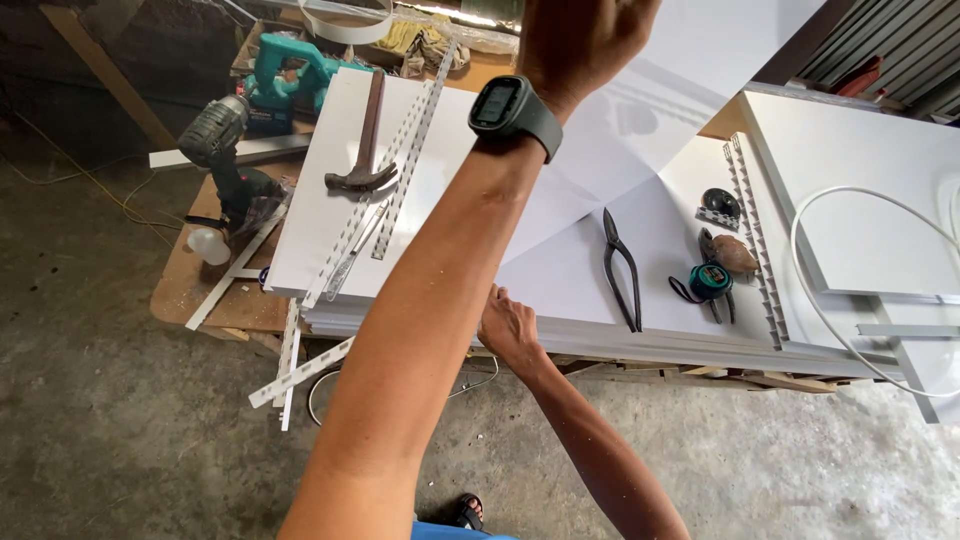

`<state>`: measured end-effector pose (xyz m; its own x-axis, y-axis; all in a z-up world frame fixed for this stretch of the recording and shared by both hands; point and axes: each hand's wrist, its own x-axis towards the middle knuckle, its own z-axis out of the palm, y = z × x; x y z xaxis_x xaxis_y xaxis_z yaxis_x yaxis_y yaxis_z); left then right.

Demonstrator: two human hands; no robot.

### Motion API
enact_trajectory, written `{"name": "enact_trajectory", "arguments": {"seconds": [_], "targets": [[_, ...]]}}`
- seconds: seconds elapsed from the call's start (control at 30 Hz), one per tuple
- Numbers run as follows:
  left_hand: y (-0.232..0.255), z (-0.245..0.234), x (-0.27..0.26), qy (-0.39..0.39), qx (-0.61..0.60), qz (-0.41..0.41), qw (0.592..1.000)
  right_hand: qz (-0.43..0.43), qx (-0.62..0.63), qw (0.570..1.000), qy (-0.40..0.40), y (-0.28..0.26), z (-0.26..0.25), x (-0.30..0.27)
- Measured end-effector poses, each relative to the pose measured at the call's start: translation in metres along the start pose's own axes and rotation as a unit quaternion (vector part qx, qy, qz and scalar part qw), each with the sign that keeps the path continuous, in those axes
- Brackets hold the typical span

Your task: Apply adhesive to the edge of a laminate board and attach a plastic edge strip, then trim the excess.

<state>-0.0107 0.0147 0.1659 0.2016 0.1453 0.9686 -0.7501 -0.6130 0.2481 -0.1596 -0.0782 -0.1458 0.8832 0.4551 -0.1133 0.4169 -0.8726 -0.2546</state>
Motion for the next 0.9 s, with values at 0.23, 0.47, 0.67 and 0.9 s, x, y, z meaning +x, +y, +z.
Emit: {"name": "enact_trajectory", "arguments": {"seconds": [0.23,0.47,0.67,0.9], "targets": [[0.014,-0.003,-0.007,0.015,-0.003,0.01,1.0,0.014,-0.037,0.997,-0.073,-0.003,-0.001,0.002],[0.008,-0.041,-0.111,-0.045,-0.073,-0.125,0.988,0.007,-0.046,0.997,-0.066,0.0,-0.005,0.008],[0.014,-0.057,-0.16,-0.1,-0.128,-0.324,0.932,-0.032,-0.038,0.999,-0.019,0.006,-0.009,0.013],[0.012,-0.054,-0.166,-0.088,-0.134,-0.276,0.948,-0.049,-0.012,0.999,-0.013,0.023,0.006,0.025]]}}
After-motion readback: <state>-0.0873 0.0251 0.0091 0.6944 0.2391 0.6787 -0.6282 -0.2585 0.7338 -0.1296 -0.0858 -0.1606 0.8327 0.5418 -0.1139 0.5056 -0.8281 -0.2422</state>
